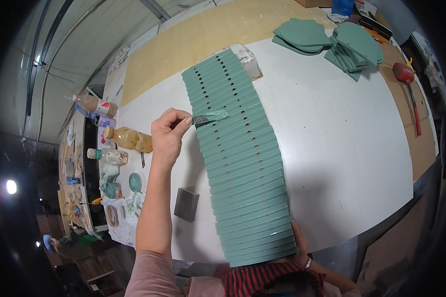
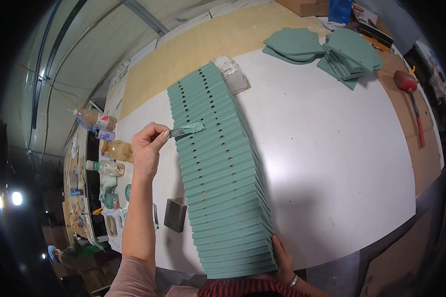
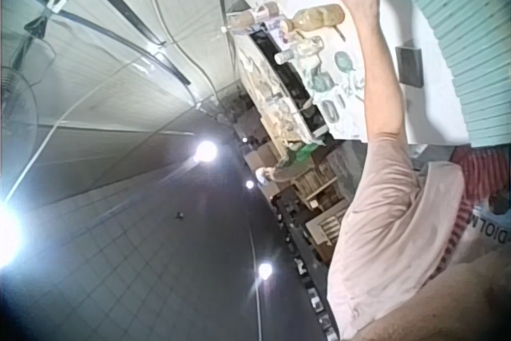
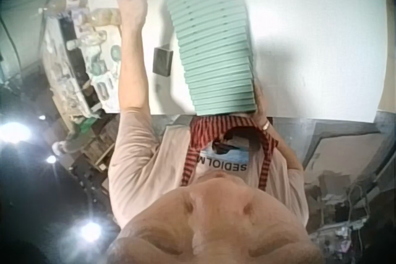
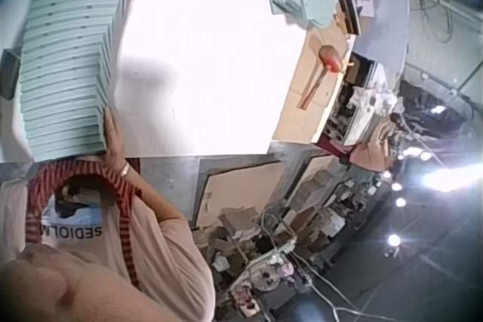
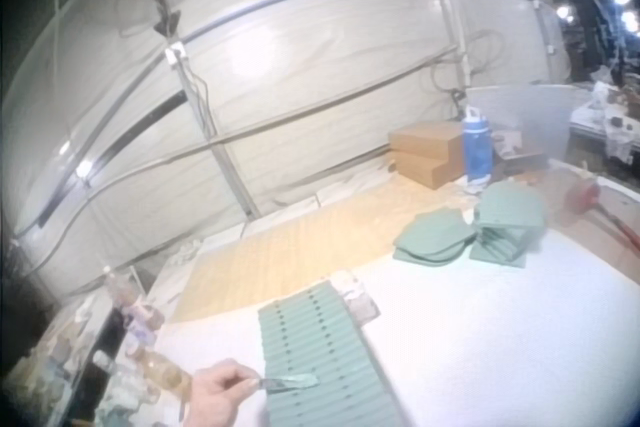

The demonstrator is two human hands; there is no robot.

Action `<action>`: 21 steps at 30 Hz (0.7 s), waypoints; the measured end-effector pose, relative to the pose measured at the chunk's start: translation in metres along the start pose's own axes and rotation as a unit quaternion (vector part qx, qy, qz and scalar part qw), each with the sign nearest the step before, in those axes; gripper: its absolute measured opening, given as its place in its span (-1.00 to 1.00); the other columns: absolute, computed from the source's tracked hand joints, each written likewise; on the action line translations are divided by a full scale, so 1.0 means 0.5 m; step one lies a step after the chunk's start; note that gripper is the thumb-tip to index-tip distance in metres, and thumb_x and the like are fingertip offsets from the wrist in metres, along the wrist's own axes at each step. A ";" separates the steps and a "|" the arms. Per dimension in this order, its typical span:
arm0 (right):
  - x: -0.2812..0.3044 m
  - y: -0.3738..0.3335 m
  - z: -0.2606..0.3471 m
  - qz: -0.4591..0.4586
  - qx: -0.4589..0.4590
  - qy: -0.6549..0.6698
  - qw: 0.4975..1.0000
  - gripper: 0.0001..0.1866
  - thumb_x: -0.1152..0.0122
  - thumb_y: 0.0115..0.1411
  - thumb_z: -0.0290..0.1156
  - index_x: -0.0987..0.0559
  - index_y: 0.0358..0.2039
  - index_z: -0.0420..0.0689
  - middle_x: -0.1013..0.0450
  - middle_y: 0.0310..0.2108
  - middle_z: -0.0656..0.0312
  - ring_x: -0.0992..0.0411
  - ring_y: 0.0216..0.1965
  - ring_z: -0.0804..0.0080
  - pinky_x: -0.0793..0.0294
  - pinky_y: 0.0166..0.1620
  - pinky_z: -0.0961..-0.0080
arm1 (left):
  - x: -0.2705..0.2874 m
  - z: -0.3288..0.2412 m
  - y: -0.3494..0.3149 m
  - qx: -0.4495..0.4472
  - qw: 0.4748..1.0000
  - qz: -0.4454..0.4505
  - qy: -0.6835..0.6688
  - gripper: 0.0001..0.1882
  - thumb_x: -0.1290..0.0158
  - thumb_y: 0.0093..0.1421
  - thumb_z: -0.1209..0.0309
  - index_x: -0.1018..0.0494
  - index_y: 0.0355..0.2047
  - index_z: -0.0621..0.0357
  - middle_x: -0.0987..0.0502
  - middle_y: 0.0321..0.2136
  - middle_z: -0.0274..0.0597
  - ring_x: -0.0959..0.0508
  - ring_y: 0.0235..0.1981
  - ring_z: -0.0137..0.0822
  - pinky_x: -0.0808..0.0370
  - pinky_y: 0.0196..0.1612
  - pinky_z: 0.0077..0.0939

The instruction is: The person applies adhesive to a stack of foam pieces and wipes the surface with a cloth.

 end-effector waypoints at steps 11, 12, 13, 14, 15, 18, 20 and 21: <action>0.001 -0.003 -0.002 0.002 0.006 0.002 1.000 0.39 -0.71 -0.35 0.16 -0.20 0.34 -0.44 -0.37 0.14 -0.40 -0.47 0.10 -0.26 -0.57 0.05 0.08 | 0.005 -0.005 0.000 0.006 1.000 0.006 0.028 -0.95 -0.18 0.23 0.58 -0.56 -0.38 0.30 -0.44 -0.46 -0.44 -0.34 -0.39 -0.57 -0.27 -0.28 -0.65; 0.001 -0.003 -0.003 0.001 0.008 -0.001 1.000 0.40 -0.71 -0.34 0.16 -0.19 0.34 -0.44 -0.37 0.14 -0.40 -0.47 0.10 -0.26 -0.57 0.06 0.08 | 0.006 -0.004 0.001 0.008 1.000 0.001 0.024 -0.95 -0.18 0.23 0.57 -0.56 -0.38 0.30 -0.44 -0.46 -0.44 -0.34 -0.39 -0.57 -0.27 -0.28 -0.65; 0.001 -0.003 -0.003 0.001 0.010 -0.004 1.000 0.40 -0.71 -0.34 0.17 -0.19 0.34 -0.45 -0.37 0.14 -0.40 -0.47 0.10 -0.26 -0.58 0.06 0.08 | 0.004 -0.005 0.000 0.009 1.000 0.001 0.024 -0.95 -0.18 0.23 0.57 -0.56 -0.38 0.30 -0.44 -0.46 -0.44 -0.34 -0.39 -0.57 -0.27 -0.28 -0.65; 0.001 -0.004 -0.003 0.001 0.010 -0.004 1.000 0.40 -0.71 -0.34 0.17 -0.19 0.34 -0.45 -0.37 0.14 -0.40 -0.47 0.10 -0.26 -0.58 0.06 0.08 | -0.001 -0.009 -0.001 0.005 1.000 0.004 0.018 -0.95 -0.19 0.23 0.57 -0.56 -0.38 0.30 -0.44 -0.46 -0.44 -0.34 -0.39 -0.57 -0.27 -0.27 -0.65; 0.001 -0.005 -0.004 0.003 0.008 -0.004 1.000 0.40 -0.71 -0.34 0.17 -0.19 0.34 -0.45 -0.36 0.14 -0.40 -0.47 0.11 -0.27 -0.58 0.06 0.08 | -0.003 -0.011 -0.003 0.001 1.000 0.008 0.012 -0.94 -0.19 0.23 0.56 -0.56 -0.38 0.30 -0.44 -0.46 -0.44 -0.34 -0.39 -0.57 -0.27 -0.27 -0.65; 0.000 -0.008 -0.008 0.006 0.007 -0.004 1.000 0.40 -0.70 -0.34 0.18 -0.19 0.34 -0.45 -0.36 0.15 -0.40 -0.46 0.12 -0.27 -0.57 0.06 0.08 | -0.005 -0.008 -0.001 -0.002 1.000 0.007 0.007 -0.95 -0.19 0.23 0.56 -0.56 -0.38 0.31 -0.44 -0.45 -0.43 -0.34 -0.38 -0.56 -0.28 -0.26 -0.65; -0.001 -0.010 -0.008 0.006 0.008 -0.003 1.000 0.40 -0.70 -0.34 0.19 -0.19 0.34 -0.45 -0.36 0.15 -0.40 -0.46 0.12 -0.27 -0.57 0.06 0.08 | 0.000 -0.009 -0.003 0.006 1.000 0.006 0.007 -0.95 -0.19 0.23 0.57 -0.56 -0.37 0.31 -0.44 -0.45 -0.43 -0.34 -0.38 -0.56 -0.28 -0.26 -0.64; -0.002 -0.009 -0.008 0.006 0.007 -0.003 1.000 0.40 -0.70 -0.33 0.19 -0.19 0.34 -0.45 -0.36 0.15 -0.40 -0.46 0.12 -0.27 -0.57 0.07 0.08 | 0.002 -0.009 -0.003 0.014 1.000 0.004 0.006 -0.95 -0.18 0.23 0.57 -0.56 -0.37 0.31 -0.44 -0.45 -0.43 -0.34 -0.37 -0.56 -0.28 -0.25 -0.64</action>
Point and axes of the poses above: each hand's wrist, its own y-axis towards the middle knuckle, its own x-axis out of the back of the hand, z = x × y, the point moved 4 cm from there along y, towards the middle knuckle
